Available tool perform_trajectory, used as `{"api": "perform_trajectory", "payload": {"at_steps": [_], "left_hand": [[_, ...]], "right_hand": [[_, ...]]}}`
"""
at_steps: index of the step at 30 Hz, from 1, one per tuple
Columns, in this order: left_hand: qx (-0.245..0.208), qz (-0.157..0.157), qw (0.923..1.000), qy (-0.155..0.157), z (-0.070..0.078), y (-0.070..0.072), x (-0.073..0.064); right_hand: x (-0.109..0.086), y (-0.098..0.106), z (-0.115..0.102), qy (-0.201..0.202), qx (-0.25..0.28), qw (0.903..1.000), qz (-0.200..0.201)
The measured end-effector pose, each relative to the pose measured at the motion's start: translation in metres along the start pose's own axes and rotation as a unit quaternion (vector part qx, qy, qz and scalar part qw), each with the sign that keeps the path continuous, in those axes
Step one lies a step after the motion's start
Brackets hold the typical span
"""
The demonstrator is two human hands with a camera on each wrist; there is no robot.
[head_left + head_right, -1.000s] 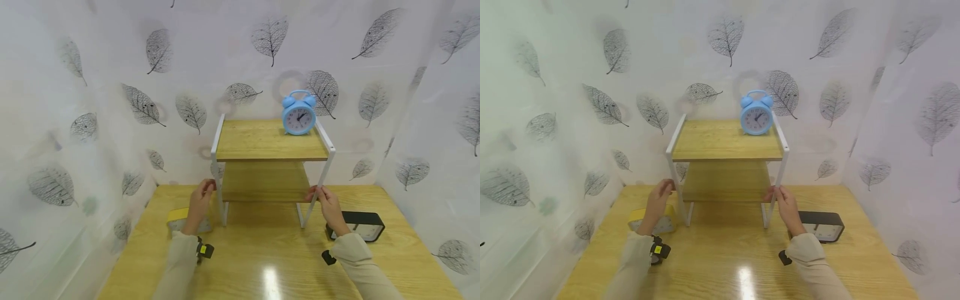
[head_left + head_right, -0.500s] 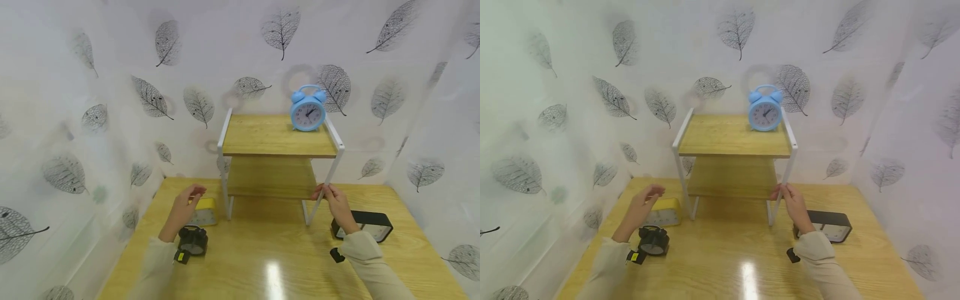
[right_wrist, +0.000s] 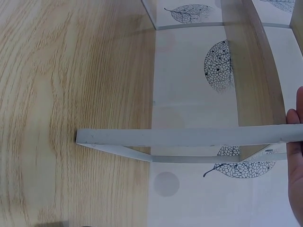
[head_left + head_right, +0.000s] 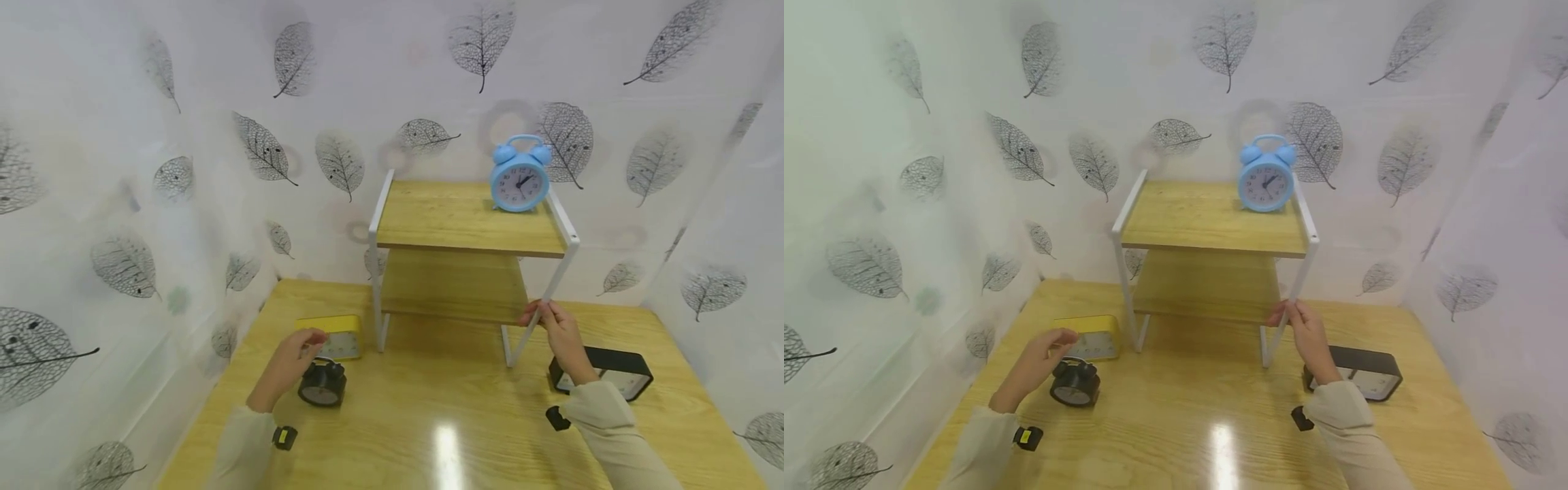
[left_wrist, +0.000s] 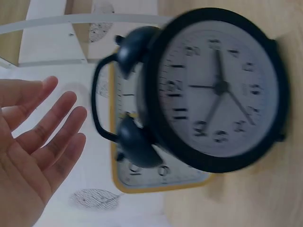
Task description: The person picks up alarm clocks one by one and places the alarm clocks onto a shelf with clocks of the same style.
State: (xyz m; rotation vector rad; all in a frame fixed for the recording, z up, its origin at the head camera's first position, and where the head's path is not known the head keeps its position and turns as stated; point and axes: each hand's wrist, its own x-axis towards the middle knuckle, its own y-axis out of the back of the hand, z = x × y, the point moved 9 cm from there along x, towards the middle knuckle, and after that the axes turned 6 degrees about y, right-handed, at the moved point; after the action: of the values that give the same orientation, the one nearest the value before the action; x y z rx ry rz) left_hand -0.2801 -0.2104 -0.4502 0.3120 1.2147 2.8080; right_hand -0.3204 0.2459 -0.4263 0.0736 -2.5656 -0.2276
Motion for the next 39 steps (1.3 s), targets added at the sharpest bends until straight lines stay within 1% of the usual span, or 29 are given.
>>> {"api": "perform_trajectory", "payload": {"at_steps": [1,5,8,11,15,18,21,25,27,31,34,35,39], "left_hand": [[0.001,-0.004,1.0,0.004,-0.002,-0.002,-0.001],[0.002,-0.01,0.9999,0.004,-0.007,-0.008,-0.006],[0.006,-0.01,0.9999,-0.005,-0.006,-0.01,-0.008],[0.013,-0.013,0.9998,-0.005,-0.007,-0.014,-0.009],[0.013,-0.024,0.9996,-0.002,-0.007,-0.019,-0.009],[0.016,-0.031,0.9993,-0.012,-0.005,-0.022,-0.008],[0.024,-0.028,0.9988,-0.03,-0.004,-0.023,-0.008],[0.039,-0.022,0.9981,-0.041,-0.005,-0.024,-0.007],[0.051,-0.022,0.9976,-0.041,-0.007,-0.026,-0.007],[0.067,-0.023,0.9968,-0.038,-0.01,-0.027,-0.008],[0.064,-0.021,0.9971,-0.035,-0.012,-0.028,-0.008],[0.066,-0.017,0.9971,-0.034,-0.012,-0.027,-0.009],[0.052,-0.003,0.9981,-0.034,-0.012,-0.024,-0.011]], "right_hand": [[-0.001,0.001,0.0,0.0,0.001,1.0,0.001],[-0.004,0.004,-0.001,-0.001,0.001,1.0,0.005],[-0.006,0.006,-0.001,0.0,0.004,0.9999,0.012],[-0.007,0.007,-0.002,0.001,0.007,0.9998,0.019],[-0.006,0.009,-0.003,-0.003,0.003,0.9995,0.03],[-0.004,0.01,-0.003,-0.012,-0.003,0.9992,0.038],[-0.002,0.009,-0.006,-0.018,-0.007,0.999,0.041],[0.0,0.007,-0.013,-0.022,-0.008,0.9988,0.043],[0.0,0.006,-0.014,-0.027,-0.013,0.9987,0.042],[-0.002,0.005,-0.006,-0.04,-0.03,0.9982,0.032],[-0.002,0.006,0.003,-0.045,-0.041,0.9978,0.028],[-0.002,0.005,0.004,-0.044,-0.043,0.9976,0.029],[-0.003,0.005,0.007,-0.041,-0.04,0.9979,0.03]]}}
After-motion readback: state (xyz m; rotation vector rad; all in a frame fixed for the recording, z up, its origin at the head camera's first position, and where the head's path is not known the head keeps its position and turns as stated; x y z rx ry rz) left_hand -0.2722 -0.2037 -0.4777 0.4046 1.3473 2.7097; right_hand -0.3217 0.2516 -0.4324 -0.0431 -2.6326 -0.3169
